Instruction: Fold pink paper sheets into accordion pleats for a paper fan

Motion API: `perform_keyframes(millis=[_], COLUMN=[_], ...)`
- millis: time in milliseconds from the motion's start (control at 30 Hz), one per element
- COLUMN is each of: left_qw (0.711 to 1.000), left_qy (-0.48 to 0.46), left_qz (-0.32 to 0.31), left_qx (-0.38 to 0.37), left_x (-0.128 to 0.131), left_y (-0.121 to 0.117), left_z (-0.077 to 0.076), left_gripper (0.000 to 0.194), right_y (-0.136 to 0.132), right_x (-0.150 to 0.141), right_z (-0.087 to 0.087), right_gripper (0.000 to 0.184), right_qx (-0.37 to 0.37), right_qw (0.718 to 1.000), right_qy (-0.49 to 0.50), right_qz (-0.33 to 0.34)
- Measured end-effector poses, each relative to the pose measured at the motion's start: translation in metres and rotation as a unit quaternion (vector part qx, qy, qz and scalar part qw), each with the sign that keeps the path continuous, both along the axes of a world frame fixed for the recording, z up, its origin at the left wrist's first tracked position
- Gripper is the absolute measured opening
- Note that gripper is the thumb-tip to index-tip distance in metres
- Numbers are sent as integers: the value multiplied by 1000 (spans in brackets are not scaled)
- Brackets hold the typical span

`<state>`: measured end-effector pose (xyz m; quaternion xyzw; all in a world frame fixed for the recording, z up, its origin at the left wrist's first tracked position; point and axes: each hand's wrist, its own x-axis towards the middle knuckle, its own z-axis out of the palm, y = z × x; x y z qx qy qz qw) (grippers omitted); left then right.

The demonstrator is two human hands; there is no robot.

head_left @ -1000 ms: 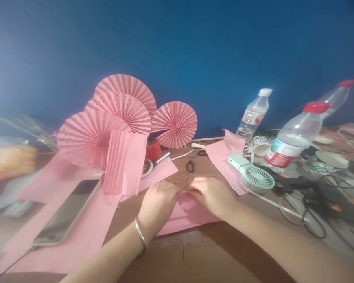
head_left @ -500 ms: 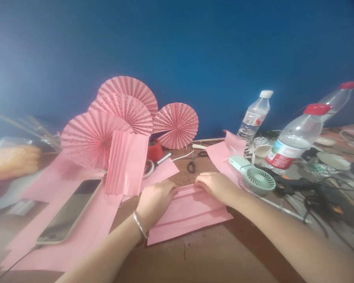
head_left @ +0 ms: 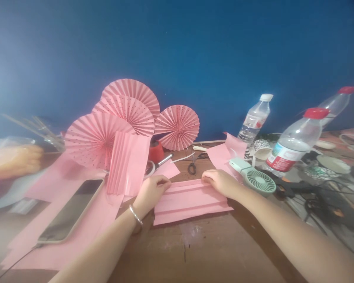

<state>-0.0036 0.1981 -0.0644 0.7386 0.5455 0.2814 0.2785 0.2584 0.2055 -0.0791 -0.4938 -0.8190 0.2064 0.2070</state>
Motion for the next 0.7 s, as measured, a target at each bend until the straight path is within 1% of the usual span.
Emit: perform_keyframes(millis=[167, 300, 467, 600, 700], left_qw=[997, 994, 994, 997, 997], left_qy=[-71, -104, -99, -66, -70], left_qz=[26, 29, 29, 34, 36], left_qx=[-18, -34, -30, -19, -14], left_x=[-8, -8, -10, -14, -16], left_y=[9, 11, 11, 12, 12], left_z=[-8, -11, -10, -8, -8], left_gripper=[19, 20, 19, 17, 16], right_y=[5, 8, 10, 9, 9], right_x=[4, 7, 10, 13, 14], right_z=[-1, -3, -3, 0, 3], right_gripper=[23, 22, 21, 21, 22], right_qx=[-31, -56, -80, -64, -50], right_qw=[998, 995, 992, 995, 996], right_qy=[47, 79, 96, 80, 65], right_qz=[-15, -19, -14, -20, -23])
